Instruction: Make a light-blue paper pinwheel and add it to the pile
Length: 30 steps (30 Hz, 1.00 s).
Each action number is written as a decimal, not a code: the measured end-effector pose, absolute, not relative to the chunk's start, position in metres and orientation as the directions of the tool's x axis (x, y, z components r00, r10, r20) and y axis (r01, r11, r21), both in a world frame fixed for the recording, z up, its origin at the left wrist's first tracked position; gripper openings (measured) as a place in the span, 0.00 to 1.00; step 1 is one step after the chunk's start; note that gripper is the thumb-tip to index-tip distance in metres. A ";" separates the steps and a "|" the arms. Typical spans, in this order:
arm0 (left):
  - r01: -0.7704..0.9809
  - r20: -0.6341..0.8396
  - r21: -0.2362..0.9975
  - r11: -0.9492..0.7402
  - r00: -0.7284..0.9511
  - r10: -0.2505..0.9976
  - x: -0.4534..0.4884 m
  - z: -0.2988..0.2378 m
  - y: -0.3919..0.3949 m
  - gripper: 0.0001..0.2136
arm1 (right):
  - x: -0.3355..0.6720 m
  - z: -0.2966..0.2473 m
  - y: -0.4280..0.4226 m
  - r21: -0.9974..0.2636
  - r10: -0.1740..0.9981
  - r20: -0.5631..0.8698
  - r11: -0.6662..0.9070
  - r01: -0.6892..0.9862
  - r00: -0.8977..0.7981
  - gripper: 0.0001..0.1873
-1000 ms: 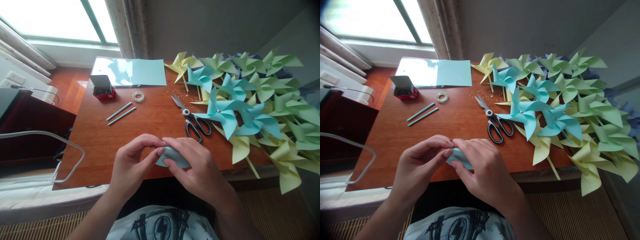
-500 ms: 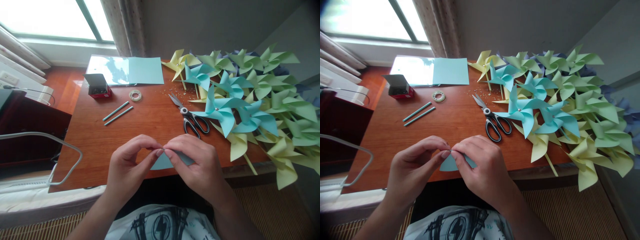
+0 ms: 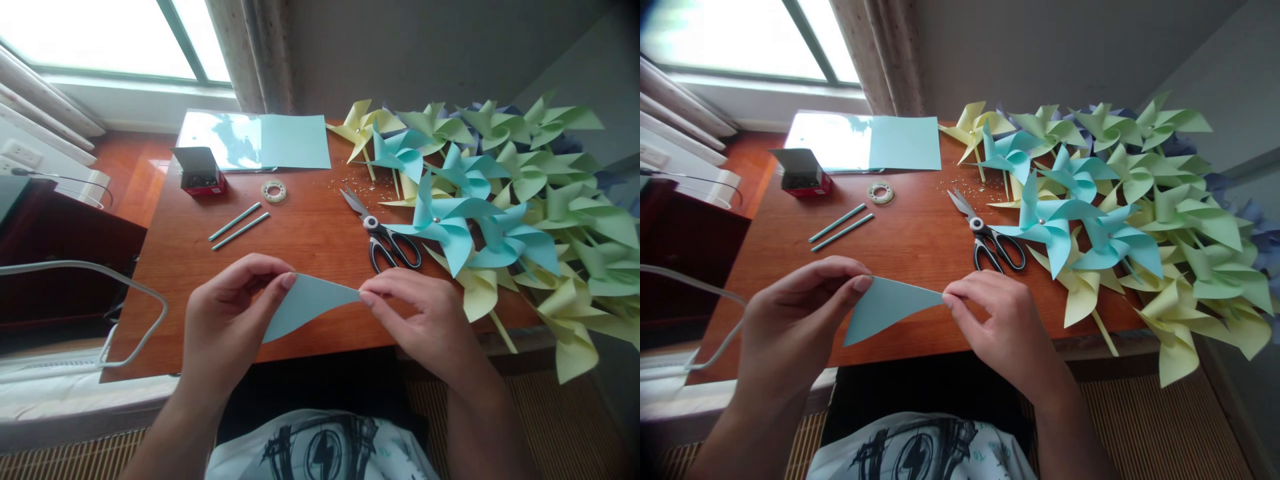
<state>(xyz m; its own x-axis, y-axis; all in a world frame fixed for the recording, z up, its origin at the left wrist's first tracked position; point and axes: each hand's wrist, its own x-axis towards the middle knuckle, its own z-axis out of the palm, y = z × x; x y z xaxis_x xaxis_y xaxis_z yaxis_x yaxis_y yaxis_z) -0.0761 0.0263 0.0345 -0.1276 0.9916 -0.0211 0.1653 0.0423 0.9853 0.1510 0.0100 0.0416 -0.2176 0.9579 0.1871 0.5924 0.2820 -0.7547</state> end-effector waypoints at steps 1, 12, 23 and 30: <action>0.141 -0.028 0.989 0.053 -0.176 0.984 -0.079 0.033 0.028 0.04 | 0.155 0.041 0.010 -0.737 0.962 0.187 0.273 0.618 -0.201 0.06; 0.020 -0.125 0.992 0.124 0.067 0.990 -0.069 0.023 0.030 0.06 | 0.139 0.045 0.015 -0.782 0.971 0.168 0.238 0.576 -0.173 0.07; 0.152 -0.189 0.977 0.153 0.268 0.945 -0.081 0.019 0.025 0.04 | 0.150 0.020 0.016 -0.891 0.999 0.031 0.021 0.454 0.014 0.07; 0.290 -0.103 0.957 0.010 0.307 0.946 -0.087 0.019 0.022 0.03 | 0.154 0.018 0.013 -0.893 1.000 0.017 0.013 0.451 0.006 0.06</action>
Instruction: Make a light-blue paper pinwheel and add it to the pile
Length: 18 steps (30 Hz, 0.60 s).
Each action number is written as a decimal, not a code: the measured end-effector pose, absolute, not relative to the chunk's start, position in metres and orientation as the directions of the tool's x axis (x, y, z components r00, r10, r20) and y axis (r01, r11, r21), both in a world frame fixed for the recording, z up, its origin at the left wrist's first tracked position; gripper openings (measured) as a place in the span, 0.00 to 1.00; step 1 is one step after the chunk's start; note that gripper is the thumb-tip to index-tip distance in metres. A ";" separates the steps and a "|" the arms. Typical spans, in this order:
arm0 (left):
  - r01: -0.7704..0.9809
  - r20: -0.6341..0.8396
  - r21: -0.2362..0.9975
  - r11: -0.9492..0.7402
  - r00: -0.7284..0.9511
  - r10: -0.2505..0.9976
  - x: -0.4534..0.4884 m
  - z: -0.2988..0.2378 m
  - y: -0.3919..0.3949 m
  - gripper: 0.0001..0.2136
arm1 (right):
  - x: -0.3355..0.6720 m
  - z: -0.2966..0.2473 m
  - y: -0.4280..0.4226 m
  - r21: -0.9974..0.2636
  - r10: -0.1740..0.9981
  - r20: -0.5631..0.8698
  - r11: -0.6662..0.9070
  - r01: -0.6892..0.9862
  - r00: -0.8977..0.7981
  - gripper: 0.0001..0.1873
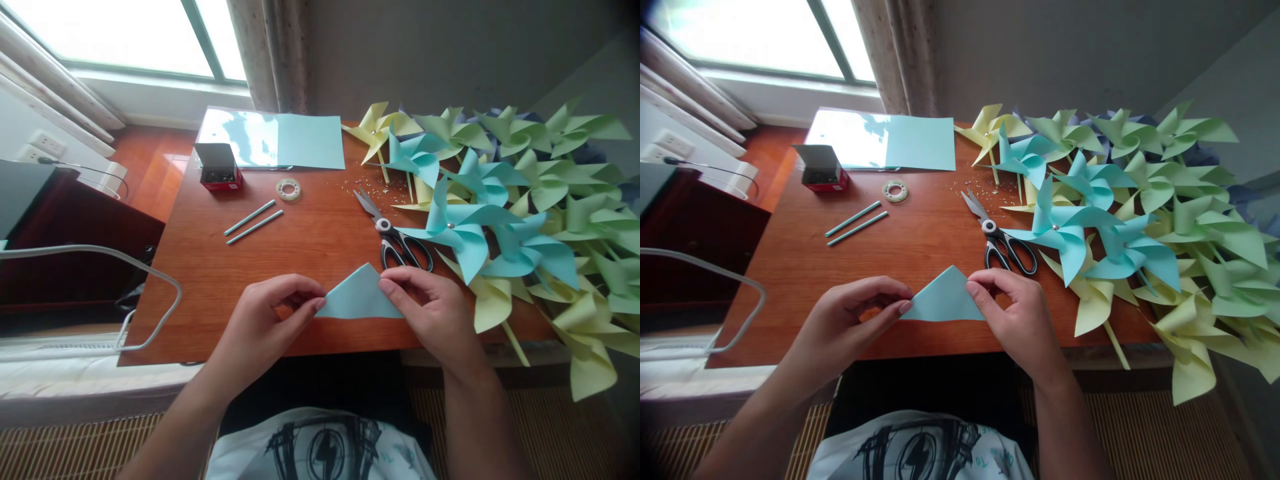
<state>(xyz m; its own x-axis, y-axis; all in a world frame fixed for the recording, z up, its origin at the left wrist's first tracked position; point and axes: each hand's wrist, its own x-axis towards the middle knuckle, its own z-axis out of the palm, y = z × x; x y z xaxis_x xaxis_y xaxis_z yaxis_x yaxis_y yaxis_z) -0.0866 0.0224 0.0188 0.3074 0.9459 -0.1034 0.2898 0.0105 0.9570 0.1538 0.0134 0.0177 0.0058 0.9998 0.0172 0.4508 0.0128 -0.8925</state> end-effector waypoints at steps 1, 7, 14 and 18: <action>0.305 -0.092 0.952 -0.008 0.313 0.945 -0.087 0.019 0.023 0.03 | 0.155 0.018 0.013 -0.891 1.000 0.011 0.013 0.455 -0.008 0.06; 0.361 -0.051 0.929 -0.085 0.353 0.934 -0.089 0.025 0.027 0.03 | 0.155 0.023 0.014 -0.919 0.997 -0.039 -0.009 0.395 -0.069 0.05; 0.270 -0.057 0.963 -0.013 0.248 0.967 -0.084 0.025 0.031 0.03 | 0.141 0.030 0.019 -0.928 0.997 0.005 0.035 0.371 -0.081 0.06; -0.106 -0.229 0.967 0.234 0.052 0.972 -0.072 0.017 0.025 0.17 | 0.135 0.023 0.017 -0.964 0.999 0.001 -0.013 0.265 0.053 0.05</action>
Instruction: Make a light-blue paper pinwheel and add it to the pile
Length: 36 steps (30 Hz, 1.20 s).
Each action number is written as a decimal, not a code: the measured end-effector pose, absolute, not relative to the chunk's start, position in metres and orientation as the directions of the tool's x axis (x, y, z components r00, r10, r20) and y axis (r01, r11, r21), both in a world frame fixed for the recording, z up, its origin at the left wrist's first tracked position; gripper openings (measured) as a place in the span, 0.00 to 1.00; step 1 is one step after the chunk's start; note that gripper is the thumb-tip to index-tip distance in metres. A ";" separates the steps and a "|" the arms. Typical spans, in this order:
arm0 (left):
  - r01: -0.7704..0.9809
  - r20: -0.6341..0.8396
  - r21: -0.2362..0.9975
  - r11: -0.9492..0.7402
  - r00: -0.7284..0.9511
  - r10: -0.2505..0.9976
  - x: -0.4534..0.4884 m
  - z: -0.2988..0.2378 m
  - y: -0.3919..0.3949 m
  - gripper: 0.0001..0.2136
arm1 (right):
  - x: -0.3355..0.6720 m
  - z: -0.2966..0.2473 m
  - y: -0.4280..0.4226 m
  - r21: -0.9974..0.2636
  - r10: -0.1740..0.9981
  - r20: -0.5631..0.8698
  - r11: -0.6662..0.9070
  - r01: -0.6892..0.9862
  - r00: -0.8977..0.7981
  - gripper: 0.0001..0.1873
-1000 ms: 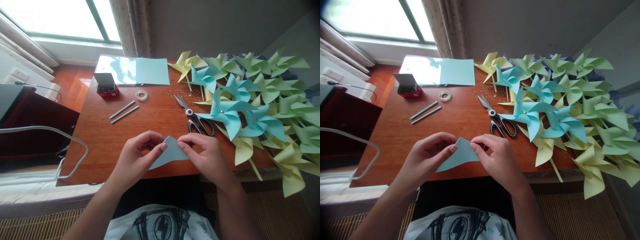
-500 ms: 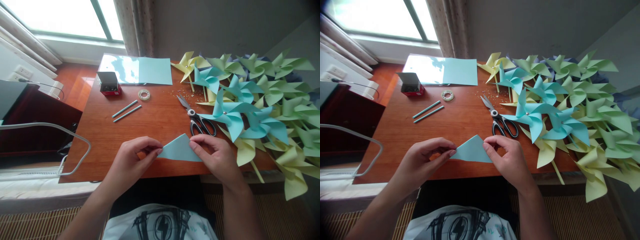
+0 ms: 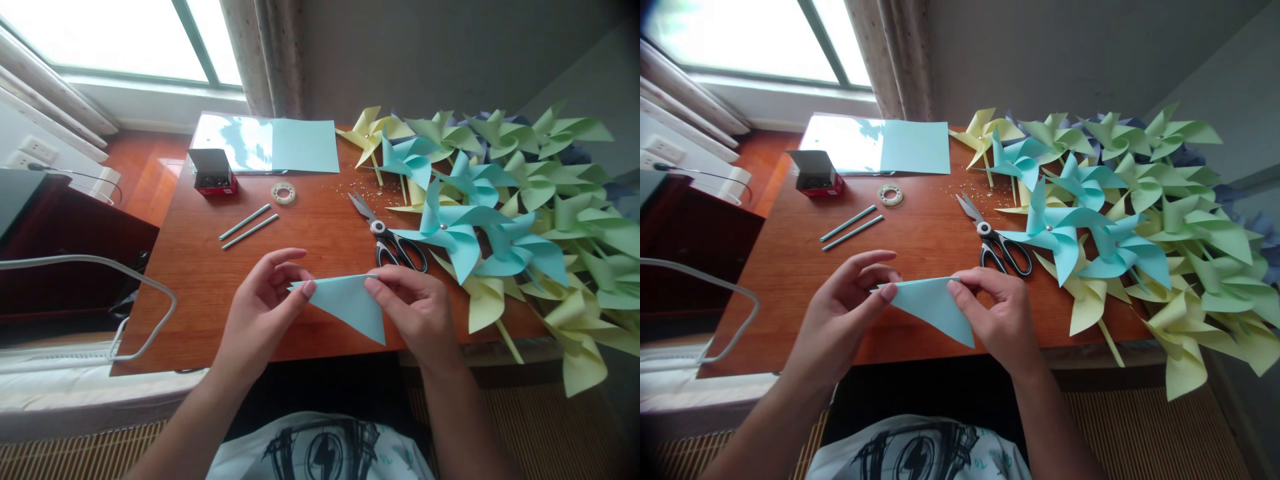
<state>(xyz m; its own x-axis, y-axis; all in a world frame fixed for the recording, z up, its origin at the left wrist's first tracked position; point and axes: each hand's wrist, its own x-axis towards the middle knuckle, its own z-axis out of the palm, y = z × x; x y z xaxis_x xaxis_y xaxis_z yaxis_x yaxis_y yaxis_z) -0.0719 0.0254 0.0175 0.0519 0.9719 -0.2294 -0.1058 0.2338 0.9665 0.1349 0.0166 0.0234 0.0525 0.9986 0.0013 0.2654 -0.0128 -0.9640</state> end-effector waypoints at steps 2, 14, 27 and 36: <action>-0.228 -0.349 0.905 0.360 0.087 0.933 -0.063 0.014 0.021 0.17 | 0.131 0.017 0.016 -0.982 0.991 -0.003 -0.028 0.186 0.134 0.05; -0.143 -0.259 0.953 0.268 0.077 0.963 -0.049 0.016 0.028 0.08 | 0.140 0.009 0.019 -0.889 0.991 0.107 0.058 0.454 0.082 0.08; -0.004 -0.077 0.997 0.077 0.034 0.996 -0.063 0.034 0.075 0.08 | 0.170 -0.010 0.038 -0.207 0.963 0.249 -0.054 0.977 0.106 0.16; -0.012 0.015 1.000 -0.014 0.076 0.997 -0.054 0.045 0.106 0.07 | 0.164 0.002 0.033 -0.604 0.968 0.129 -0.097 0.791 0.217 0.11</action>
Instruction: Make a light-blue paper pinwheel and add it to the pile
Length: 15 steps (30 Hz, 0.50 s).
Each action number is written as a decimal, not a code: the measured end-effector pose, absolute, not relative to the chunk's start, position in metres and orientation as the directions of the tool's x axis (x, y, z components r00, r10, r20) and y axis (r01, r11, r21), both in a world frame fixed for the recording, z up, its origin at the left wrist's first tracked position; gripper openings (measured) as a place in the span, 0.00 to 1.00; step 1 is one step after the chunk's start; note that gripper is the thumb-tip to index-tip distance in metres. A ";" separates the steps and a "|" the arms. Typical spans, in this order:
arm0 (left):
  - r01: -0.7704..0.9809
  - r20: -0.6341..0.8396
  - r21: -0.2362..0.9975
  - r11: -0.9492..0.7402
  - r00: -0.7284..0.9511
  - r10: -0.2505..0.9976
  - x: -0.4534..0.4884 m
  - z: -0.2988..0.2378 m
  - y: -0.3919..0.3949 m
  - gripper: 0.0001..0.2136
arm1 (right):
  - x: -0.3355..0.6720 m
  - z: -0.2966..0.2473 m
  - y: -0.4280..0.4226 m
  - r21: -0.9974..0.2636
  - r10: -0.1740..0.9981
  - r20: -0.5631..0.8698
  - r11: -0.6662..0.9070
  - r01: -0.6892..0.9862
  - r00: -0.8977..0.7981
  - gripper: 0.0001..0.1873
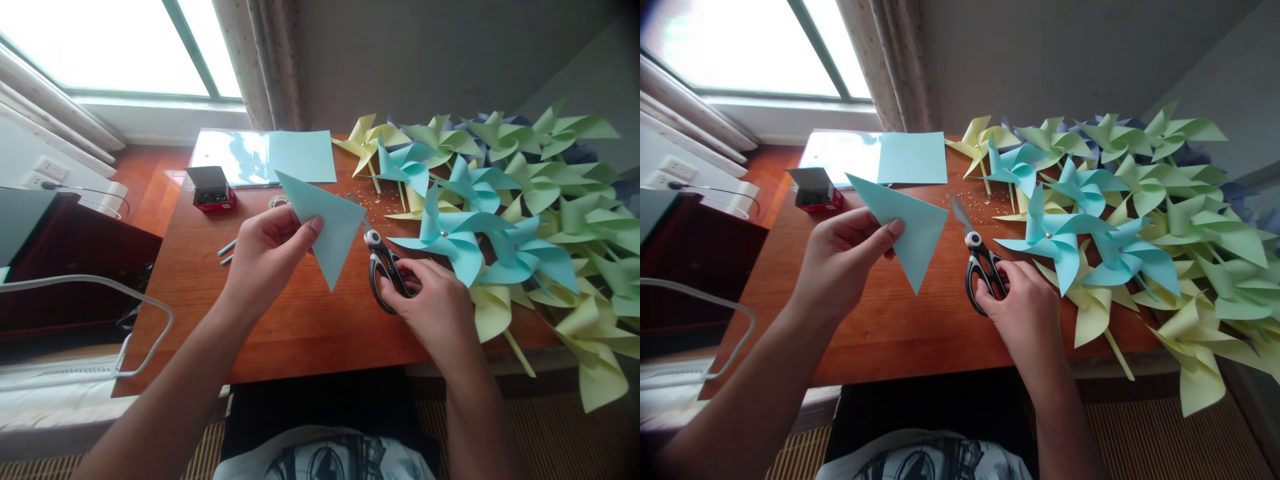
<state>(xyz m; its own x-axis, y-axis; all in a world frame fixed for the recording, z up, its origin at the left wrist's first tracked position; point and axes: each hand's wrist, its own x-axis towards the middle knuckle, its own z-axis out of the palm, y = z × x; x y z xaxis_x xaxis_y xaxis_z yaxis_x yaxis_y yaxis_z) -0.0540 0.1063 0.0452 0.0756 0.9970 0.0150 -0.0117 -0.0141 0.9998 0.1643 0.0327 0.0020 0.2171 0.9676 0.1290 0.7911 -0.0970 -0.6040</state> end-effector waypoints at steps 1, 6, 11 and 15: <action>-0.017 0.024 1.000 -0.023 0.078 0.997 -0.054 0.045 0.109 0.07 | 0.164 0.003 0.032 -0.738 0.969 0.068 -0.111 0.665 0.238 0.12; -0.033 0.032 0.999 -0.030 0.040 0.999 -0.054 0.035 0.119 0.08 | 0.165 0.002 0.037 -0.967 0.962 -0.253 -0.248 -0.052 0.103 0.20; -0.065 -0.014 0.998 0.017 0.042 0.999 -0.055 0.025 0.119 0.08 | 0.161 -0.004 0.043 -0.942 0.959 -0.274 -0.282 -0.182 -0.072 0.21; -0.061 -0.028 0.998 0.031 0.045 0.999 -0.055 0.023 0.118 0.08 | 0.157 -0.002 0.040 -0.933 0.956 -0.284 -0.294 -0.208 -0.074 0.20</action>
<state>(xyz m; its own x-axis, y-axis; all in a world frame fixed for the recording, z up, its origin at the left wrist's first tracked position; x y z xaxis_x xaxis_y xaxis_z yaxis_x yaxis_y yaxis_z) -0.0554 0.1178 0.0232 0.0445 0.9986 -0.0284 -0.0608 0.0311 0.9977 0.1571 0.0400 -0.0017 -0.0745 0.9559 -0.2841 -0.2076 -0.2935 -0.9331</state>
